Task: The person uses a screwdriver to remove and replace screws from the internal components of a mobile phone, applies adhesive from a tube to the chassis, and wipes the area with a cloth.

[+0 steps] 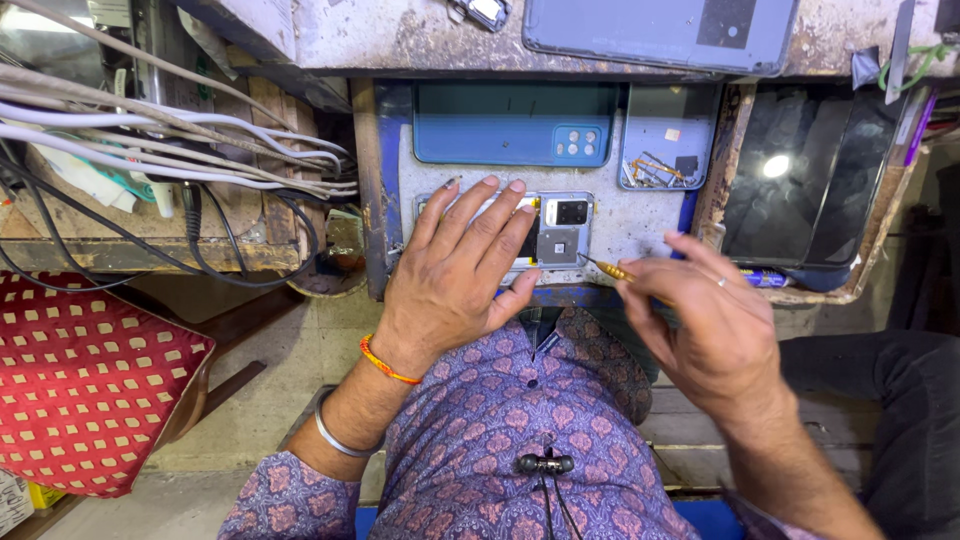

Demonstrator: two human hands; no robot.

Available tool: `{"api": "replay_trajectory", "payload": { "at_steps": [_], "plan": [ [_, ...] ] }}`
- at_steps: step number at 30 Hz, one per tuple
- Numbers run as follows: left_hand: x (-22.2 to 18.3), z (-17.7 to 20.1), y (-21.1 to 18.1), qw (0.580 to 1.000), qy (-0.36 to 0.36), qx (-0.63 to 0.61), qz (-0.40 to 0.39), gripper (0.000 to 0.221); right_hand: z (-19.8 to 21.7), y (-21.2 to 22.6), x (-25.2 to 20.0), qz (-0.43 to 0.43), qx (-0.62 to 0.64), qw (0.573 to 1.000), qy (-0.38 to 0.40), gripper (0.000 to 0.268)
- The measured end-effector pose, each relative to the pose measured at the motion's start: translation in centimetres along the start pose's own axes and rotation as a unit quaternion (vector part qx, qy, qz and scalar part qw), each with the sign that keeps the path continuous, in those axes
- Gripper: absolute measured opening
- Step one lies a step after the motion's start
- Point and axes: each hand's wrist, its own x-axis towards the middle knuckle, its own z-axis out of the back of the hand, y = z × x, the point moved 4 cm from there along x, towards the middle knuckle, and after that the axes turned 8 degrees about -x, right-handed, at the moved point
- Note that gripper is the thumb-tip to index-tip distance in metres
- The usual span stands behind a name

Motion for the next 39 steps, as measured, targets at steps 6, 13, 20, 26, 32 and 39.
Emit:
{"api": "replay_trajectory", "payload": {
  "at_steps": [6, 13, 20, 26, 32, 39],
  "plan": [
    [0.2, 0.1, -0.3, 1.0, 0.005, 0.004, -0.005, 0.058, 1.8, 1.7, 3.0, 0.087, -0.166, 0.959, 0.211, 0.023],
    [-0.1, 0.3, -0.2, 1.0, -0.01, -0.006, -0.002, 0.058, 0.6, 2.0, 4.0, 0.182, -0.352, 0.857, 0.329, 0.028],
    [-0.1, 0.3, 0.0, 1.0, -0.014, -0.008, -0.014, 0.056, 0.7, 2.0, 4.0, 0.244, -0.355, 0.866, 0.255, 0.011],
    [-0.2, 0.3, 0.0, 1.0, -0.018, -0.011, -0.015, 0.057, -0.3, 0.6, 2.6, 0.238, -0.395, 0.821, 0.337, 0.018],
    [-0.3, 0.3, 0.0, 1.0, -0.015, -0.015, -0.016, 0.057, -0.1, 0.9, 3.2, 0.213, -0.386, 0.84, 0.317, 0.019],
    [-0.2, 0.4, -0.1, 1.0, -0.015, -0.014, -0.017, 0.056, 0.0, 2.2, 3.7, 0.183, -0.387, 0.852, 0.302, 0.031]
  ]
}}
